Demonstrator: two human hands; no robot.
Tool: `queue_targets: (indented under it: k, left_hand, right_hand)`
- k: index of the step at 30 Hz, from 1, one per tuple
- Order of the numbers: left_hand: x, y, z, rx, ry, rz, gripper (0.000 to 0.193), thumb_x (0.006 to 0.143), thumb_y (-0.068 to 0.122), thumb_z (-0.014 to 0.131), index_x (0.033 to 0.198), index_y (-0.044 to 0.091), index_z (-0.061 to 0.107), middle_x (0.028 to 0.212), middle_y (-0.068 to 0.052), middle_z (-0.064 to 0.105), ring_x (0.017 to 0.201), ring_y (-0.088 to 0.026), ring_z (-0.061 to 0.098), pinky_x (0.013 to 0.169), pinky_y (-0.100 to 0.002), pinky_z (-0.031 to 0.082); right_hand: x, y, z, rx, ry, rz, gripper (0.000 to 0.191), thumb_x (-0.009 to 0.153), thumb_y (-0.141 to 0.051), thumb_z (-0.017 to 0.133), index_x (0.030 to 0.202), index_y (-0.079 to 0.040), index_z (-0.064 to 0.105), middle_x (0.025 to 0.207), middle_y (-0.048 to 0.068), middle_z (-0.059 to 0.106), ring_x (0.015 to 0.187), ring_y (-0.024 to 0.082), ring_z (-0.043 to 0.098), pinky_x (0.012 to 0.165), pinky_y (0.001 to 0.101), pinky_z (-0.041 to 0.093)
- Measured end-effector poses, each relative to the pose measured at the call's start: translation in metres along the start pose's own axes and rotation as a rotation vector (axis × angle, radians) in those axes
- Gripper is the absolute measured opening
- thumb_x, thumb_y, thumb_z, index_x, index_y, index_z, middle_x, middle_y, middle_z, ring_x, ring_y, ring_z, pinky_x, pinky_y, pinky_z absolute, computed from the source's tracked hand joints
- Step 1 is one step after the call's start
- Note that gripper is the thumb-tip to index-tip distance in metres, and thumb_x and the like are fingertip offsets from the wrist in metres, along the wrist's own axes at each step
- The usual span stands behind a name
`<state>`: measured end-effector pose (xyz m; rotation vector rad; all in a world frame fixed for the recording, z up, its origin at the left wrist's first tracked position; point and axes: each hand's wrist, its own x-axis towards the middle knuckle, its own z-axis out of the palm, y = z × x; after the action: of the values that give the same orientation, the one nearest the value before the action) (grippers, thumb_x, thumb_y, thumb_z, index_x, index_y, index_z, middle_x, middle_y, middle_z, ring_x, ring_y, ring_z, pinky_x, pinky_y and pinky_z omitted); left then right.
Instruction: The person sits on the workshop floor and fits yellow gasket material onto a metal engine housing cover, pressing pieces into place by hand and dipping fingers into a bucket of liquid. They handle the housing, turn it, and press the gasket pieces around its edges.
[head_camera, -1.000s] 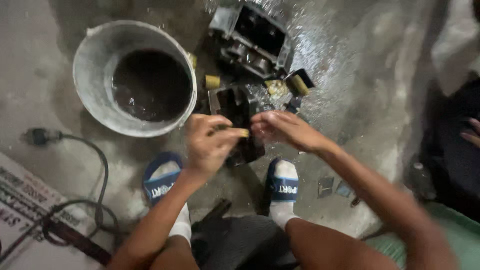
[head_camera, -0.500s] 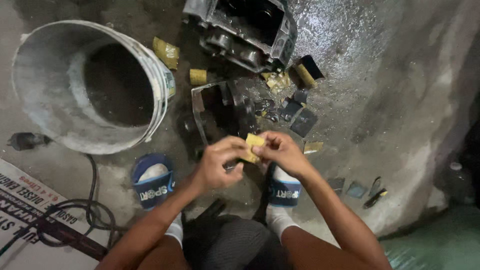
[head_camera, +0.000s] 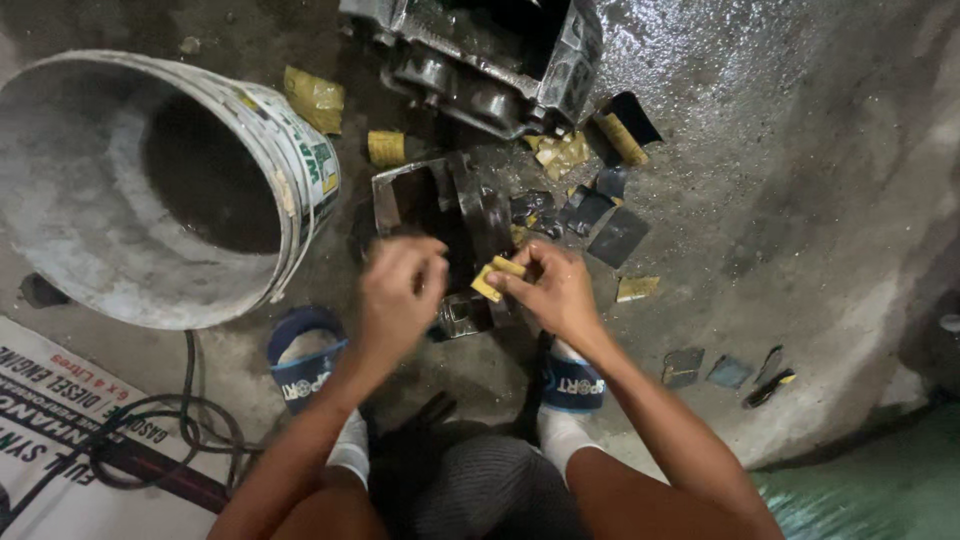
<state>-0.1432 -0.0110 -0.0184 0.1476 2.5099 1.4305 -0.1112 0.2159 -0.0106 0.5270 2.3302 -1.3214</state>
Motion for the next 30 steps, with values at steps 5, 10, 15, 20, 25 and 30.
queue_targets:
  k: [5, 10, 15, 20, 25, 30]
  left_hand:
    - [0.019, -0.007, -0.009, 0.199, 0.109, 0.340, 0.016, 0.093, 0.003, 0.071, 0.109, 0.007, 0.071, 0.105, -0.012, 0.066, 0.101, -0.032, 0.061, 0.090, -0.047, 0.051]
    - [0.016, -0.022, 0.002, 0.197, 0.173, 0.292, 0.018, 0.099, 0.003, 0.069, 0.117, 0.005, 0.068, 0.116, -0.014, 0.062, 0.110, -0.036, 0.061, 0.096, -0.048, 0.050]
    - [0.015, -0.028, 0.002, 0.219, 0.201, 0.384, 0.028, 0.096, 0.002, 0.068, 0.123, 0.008, 0.069, 0.112, -0.014, 0.061, 0.098, -0.035, 0.058, 0.089, -0.046, 0.050]
    - [0.012, -0.025, 0.002, 0.103, 0.190, 0.318, 0.030, 0.101, -0.001, 0.065, 0.130, 0.007, 0.066, 0.114, -0.015, 0.059, 0.102, -0.034, 0.059, 0.090, -0.044, 0.051]
    - [0.012, -0.029, 0.003, 0.144, 0.186, 0.338, 0.030, 0.099, 0.002, 0.063, 0.129, 0.006, 0.065, 0.114, -0.017, 0.059, 0.102, -0.035, 0.059, 0.090, -0.044, 0.050]
    - [0.012, -0.032, 0.004, 0.111, 0.219, 0.304, 0.029, 0.101, 0.002, 0.063, 0.130, 0.008, 0.065, 0.115, -0.017, 0.059, 0.104, -0.036, 0.060, 0.092, -0.045, 0.051]
  right_hand:
    - [0.019, -0.020, 0.006, -0.150, 0.220, -0.113, 0.043, 0.074, -0.034, 0.091, 0.068, -0.006, 0.058, 0.071, 0.006, 0.064, 0.070, 0.024, 0.063, 0.065, 0.0368, 0.049]
    - [0.011, -0.015, 0.005, -0.129, 0.019, 0.050, 0.039, 0.082, -0.035, 0.086, 0.074, -0.009, 0.059, 0.072, 0.006, 0.059, 0.066, 0.021, 0.058, 0.061, 0.0369, 0.047]
    - [0.017, -0.005, 0.016, -0.100, 0.091, -0.025, 0.044, 0.069, -0.036, 0.092, 0.066, -0.009, 0.057, 0.067, 0.001, 0.061, 0.062, 0.013, 0.059, 0.058, 0.0340, 0.048]
    - [0.014, -0.008, 0.019, -0.040, 0.116, 0.043, 0.053, 0.078, -0.037, 0.092, 0.070, -0.006, 0.050, 0.066, 0.004, 0.057, 0.063, 0.011, 0.051, 0.058, 0.0313, 0.045]
    - [0.010, 0.003, 0.021, 0.134, 0.124, 0.074, 0.047, 0.076, -0.036, 0.091, 0.069, -0.009, 0.053, 0.063, -0.002, 0.058, 0.060, 0.005, 0.052, 0.054, 0.0263, 0.046]
    - [0.019, 0.013, 0.030, 0.137, 0.140, 0.020, 0.044, 0.076, -0.035, 0.092, 0.071, -0.010, 0.056, 0.064, -0.004, 0.058, 0.061, 0.004, 0.051, 0.053, 0.0252, 0.043]
